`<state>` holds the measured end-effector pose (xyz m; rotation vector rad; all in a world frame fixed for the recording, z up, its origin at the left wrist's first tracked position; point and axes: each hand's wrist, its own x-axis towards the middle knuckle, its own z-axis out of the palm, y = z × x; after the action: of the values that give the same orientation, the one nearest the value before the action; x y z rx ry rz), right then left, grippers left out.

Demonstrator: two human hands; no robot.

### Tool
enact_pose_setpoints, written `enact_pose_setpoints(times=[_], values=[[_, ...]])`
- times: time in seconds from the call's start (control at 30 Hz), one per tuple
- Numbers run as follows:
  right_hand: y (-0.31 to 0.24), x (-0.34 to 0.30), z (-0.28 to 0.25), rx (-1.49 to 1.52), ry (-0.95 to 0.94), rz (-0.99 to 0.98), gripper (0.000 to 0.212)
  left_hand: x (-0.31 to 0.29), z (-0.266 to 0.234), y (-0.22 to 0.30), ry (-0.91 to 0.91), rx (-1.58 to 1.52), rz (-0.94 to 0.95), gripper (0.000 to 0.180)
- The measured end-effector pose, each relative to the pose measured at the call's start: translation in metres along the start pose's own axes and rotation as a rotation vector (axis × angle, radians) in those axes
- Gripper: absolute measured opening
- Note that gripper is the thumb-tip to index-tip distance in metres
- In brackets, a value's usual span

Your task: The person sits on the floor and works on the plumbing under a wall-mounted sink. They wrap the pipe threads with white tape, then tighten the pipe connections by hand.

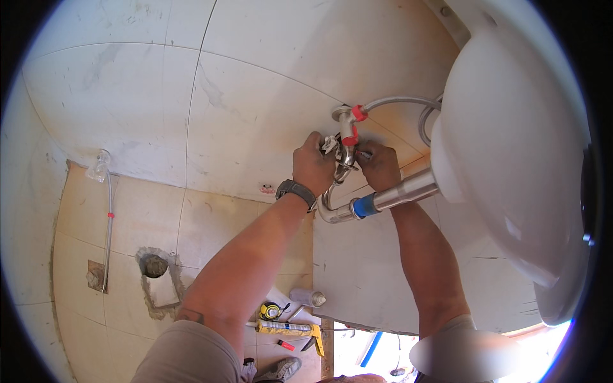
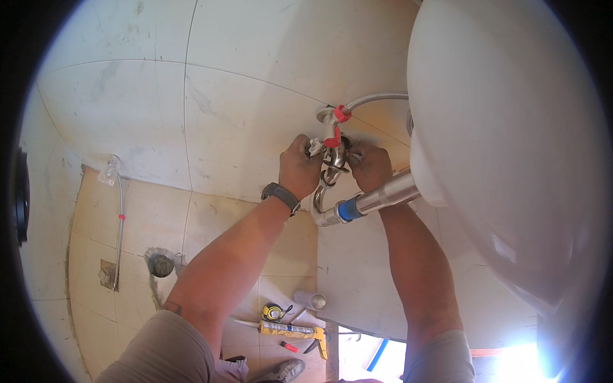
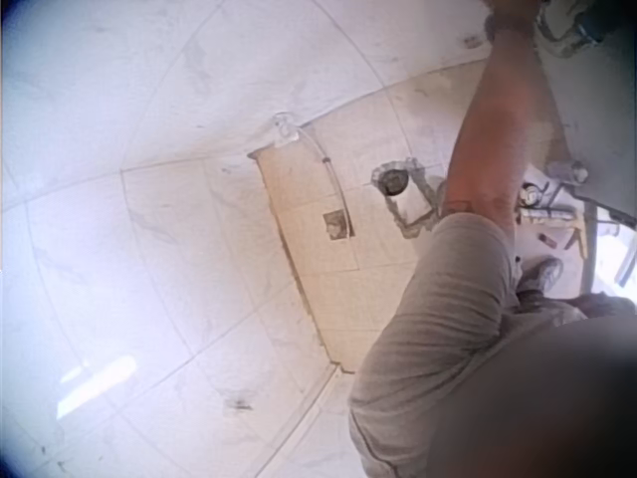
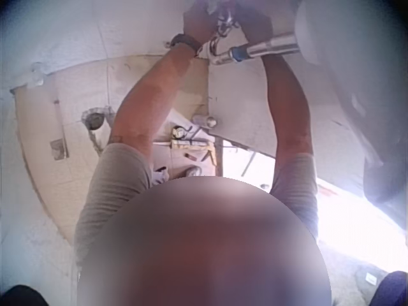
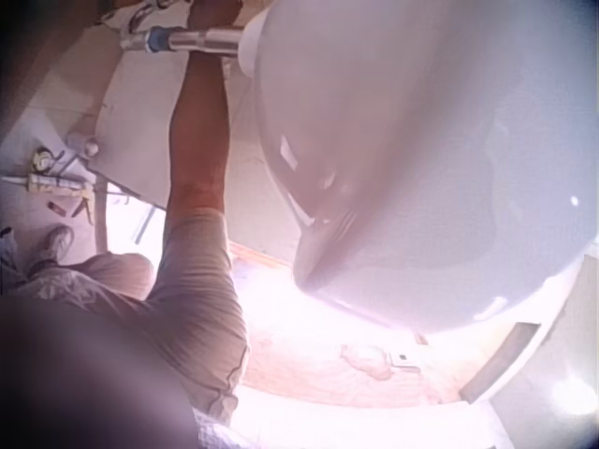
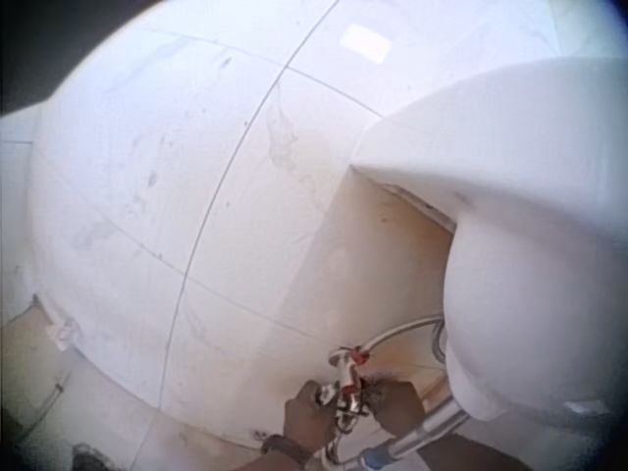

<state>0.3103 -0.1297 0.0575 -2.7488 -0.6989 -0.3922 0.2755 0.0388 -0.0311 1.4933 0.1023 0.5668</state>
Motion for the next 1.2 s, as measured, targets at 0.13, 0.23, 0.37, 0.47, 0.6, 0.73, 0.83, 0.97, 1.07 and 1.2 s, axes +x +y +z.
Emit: enact_pose_setpoints(times=[0.13,0.23,0.37,0.47,0.6,0.73,0.83,0.97,1.07,1.2], values=[[0.003,0.004,0.004,-0.057,0.064,0.028,0.015,0.005,0.012,-0.005,0.090,-0.121,-0.082,0.023],[-0.003,0.007,0.006,-0.090,0.121,0.093,0.019,0.007,0.013,-0.012,0.021,-0.199,-0.291,0.034],[-0.016,0.006,0.004,-0.157,0.135,0.195,0.027,0.014,0.012,-0.018,-0.086,-0.160,-0.362,0.041],[-0.020,0.002,-0.001,-0.347,0.111,0.128,0.029,0.016,0.019,-0.017,-0.176,-0.331,-0.496,0.042],[-0.015,0.002,-0.003,-0.551,0.150,-0.023,0.030,0.012,0.029,-0.012,-0.159,-0.435,-0.427,0.039],[-0.012,-0.010,-0.005,-0.573,0.343,-0.262,0.031,0.012,0.030,-0.006,-0.131,-0.440,-0.485,0.036],[-0.010,-0.036,-0.008,-0.138,0.198,0.116,0.034,0.010,0.028,0.001,-0.121,-0.463,-0.515,0.028],[0.001,-0.041,0.000,0.935,-0.128,0.837,0.039,0.006,0.026,0.007,-0.109,-0.532,-0.537,0.026],[0.012,-0.026,0.020,1.239,0.121,0.862,0.038,0.006,0.024,0.007,-0.108,-0.520,-0.533,0.026],[0.027,-0.022,0.029,1.255,0.128,0.649,0.042,0.007,0.027,0.002,-0.044,-0.354,-0.408,0.032]])
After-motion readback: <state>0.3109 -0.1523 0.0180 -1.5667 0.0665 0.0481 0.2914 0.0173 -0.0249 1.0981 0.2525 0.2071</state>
